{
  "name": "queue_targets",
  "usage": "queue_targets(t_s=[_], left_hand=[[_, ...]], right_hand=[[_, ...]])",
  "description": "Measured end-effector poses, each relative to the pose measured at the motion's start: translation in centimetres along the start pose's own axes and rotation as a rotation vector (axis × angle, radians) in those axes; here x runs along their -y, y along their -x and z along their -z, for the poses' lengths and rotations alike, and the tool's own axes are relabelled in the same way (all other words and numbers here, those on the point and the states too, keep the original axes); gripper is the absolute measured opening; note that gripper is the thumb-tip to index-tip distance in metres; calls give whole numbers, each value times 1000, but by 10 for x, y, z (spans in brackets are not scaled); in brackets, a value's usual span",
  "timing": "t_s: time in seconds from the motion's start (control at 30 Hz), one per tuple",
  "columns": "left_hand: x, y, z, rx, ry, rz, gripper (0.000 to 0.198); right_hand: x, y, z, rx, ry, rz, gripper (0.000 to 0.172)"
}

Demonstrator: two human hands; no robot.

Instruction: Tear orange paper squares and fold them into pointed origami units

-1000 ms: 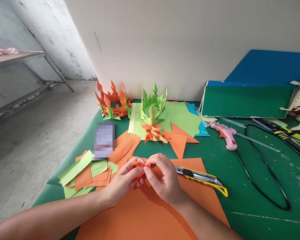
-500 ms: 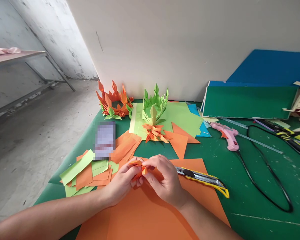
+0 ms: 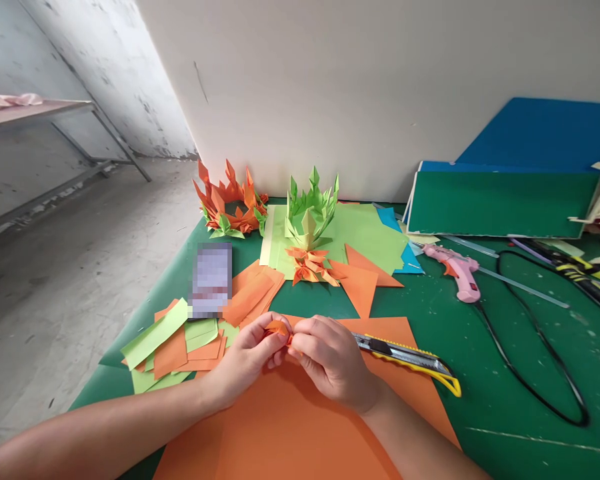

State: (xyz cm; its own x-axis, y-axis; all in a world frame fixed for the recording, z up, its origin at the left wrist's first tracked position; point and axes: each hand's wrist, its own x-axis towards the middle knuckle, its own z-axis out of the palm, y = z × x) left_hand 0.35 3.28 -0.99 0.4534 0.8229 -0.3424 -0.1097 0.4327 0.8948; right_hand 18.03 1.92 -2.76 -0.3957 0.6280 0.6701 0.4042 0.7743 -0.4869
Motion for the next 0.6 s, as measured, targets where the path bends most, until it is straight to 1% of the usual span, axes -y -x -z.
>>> queue_targets(t_s=[0.13, 0.23, 0.33, 0.47, 0.6], left_hand=[[-2, 1, -1, 7, 6, 9, 15], [-4, 1, -1, 20, 28, 17, 18], [-4, 2, -2, 36, 67, 22, 20], [-3, 3, -1, 36, 84, 10, 23], [0, 3, 1, 50, 44, -45, 20]], right_hand=[[5, -1, -1, -57, -102, -125, 16], [9, 0, -3, -120, -199, -237, 17], [11, 2, -5, -165, -280, -306, 18], [11, 4, -7, -194, -315, -332, 20], [10, 5, -6, -183, -284, -267, 25]])
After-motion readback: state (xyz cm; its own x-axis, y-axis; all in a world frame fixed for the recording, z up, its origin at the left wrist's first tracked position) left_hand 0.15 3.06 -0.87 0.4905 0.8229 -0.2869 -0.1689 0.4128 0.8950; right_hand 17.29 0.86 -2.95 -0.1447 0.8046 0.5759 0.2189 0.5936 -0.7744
